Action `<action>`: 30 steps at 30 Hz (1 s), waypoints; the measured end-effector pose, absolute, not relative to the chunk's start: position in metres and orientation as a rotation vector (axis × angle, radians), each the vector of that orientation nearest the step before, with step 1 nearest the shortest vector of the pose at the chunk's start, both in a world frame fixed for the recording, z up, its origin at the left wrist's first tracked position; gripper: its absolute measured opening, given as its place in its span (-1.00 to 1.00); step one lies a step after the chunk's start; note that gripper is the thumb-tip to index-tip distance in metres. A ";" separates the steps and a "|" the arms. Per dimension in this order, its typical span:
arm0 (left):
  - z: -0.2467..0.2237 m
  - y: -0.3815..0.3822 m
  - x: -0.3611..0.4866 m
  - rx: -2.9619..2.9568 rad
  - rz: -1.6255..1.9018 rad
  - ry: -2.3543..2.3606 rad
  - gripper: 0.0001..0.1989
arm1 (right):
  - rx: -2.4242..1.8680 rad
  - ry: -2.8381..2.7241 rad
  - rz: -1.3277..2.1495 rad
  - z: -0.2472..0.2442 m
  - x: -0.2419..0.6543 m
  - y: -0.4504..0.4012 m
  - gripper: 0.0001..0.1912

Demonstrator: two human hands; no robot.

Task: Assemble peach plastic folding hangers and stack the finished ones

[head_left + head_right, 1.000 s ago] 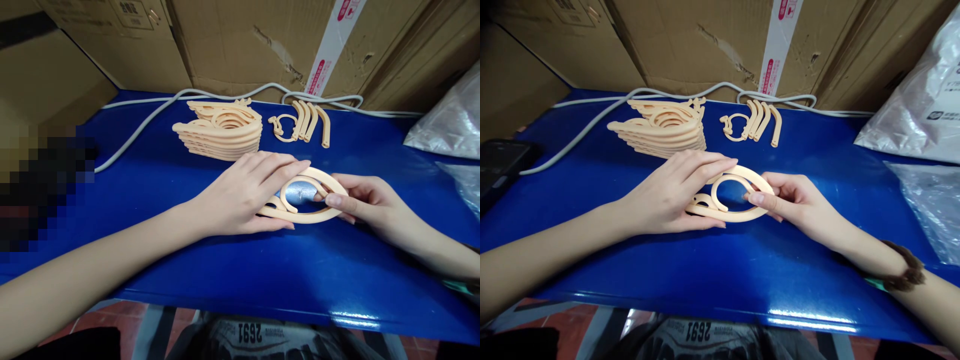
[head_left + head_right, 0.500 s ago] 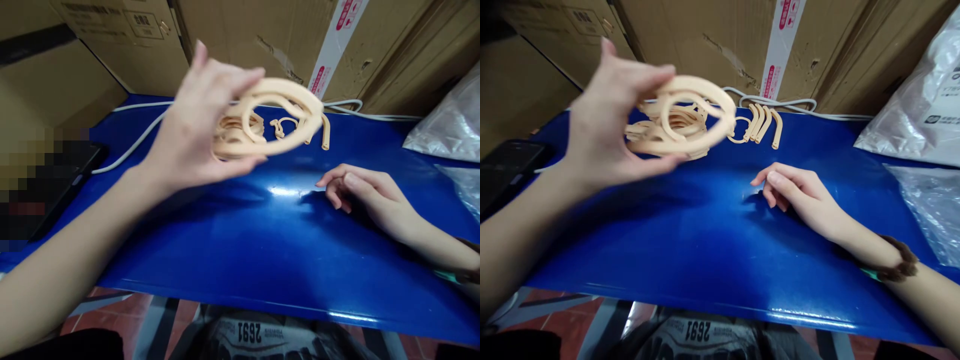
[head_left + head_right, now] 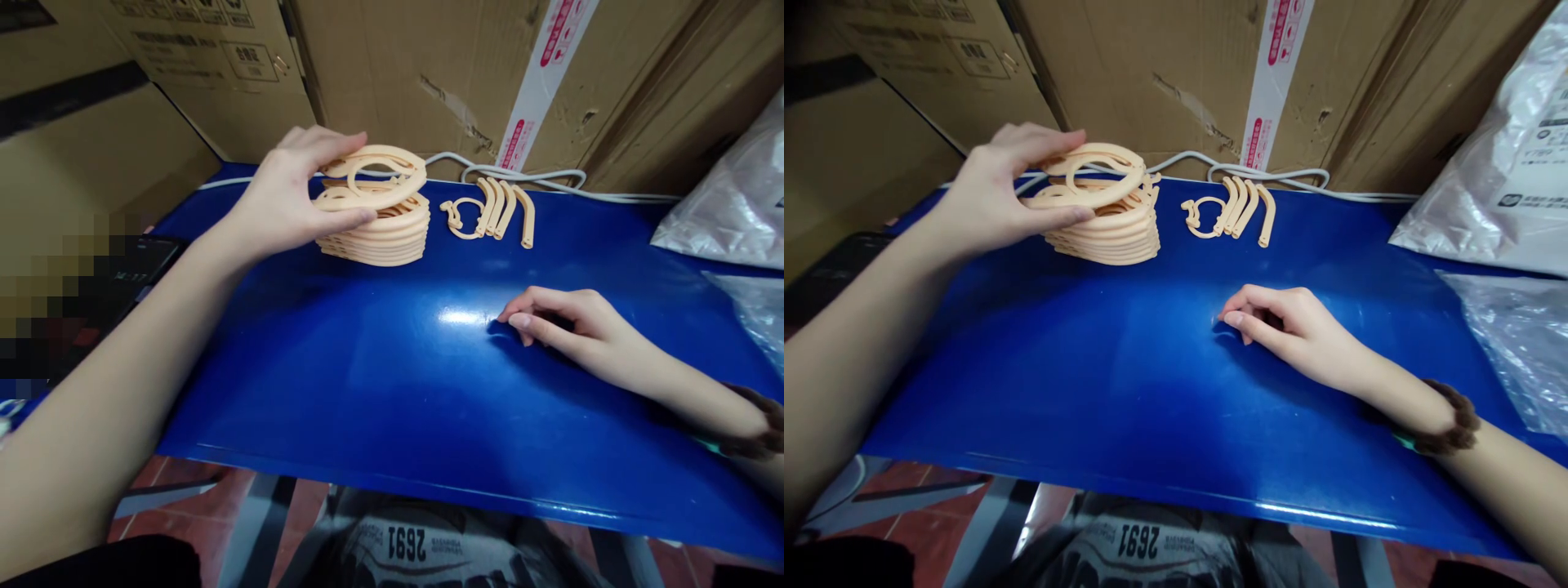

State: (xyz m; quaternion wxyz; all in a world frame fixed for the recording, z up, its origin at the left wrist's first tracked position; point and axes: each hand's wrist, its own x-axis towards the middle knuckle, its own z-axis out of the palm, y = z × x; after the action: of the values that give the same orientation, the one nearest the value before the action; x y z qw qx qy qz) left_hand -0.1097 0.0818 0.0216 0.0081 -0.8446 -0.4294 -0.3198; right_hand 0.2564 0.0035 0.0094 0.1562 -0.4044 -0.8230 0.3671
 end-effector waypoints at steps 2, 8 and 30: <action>0.019 0.085 -0.113 -2.675 -1.016 -1.368 -0.14 | -1.153 -2.365 1.050 0.009 0.257 0.004 -0.69; 0.023 0.087 -0.119 -2.743 -1.066 -1.420 -0.14 | -1.126 -2.393 1.050 0.007 0.258 0.004 -0.69; 0.016 0.089 -0.114 -2.866 -0.962 -1.231 -0.30 | -1.091 -2.464 0.984 0.007 0.256 0.004 -0.70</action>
State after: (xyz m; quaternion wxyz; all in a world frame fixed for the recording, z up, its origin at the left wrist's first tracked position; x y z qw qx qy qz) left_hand -0.1143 0.0893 0.0157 -0.0612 -0.8765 -0.3763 -0.2940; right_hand 0.2560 0.0039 0.0065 0.1360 -0.3769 -0.8508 0.3399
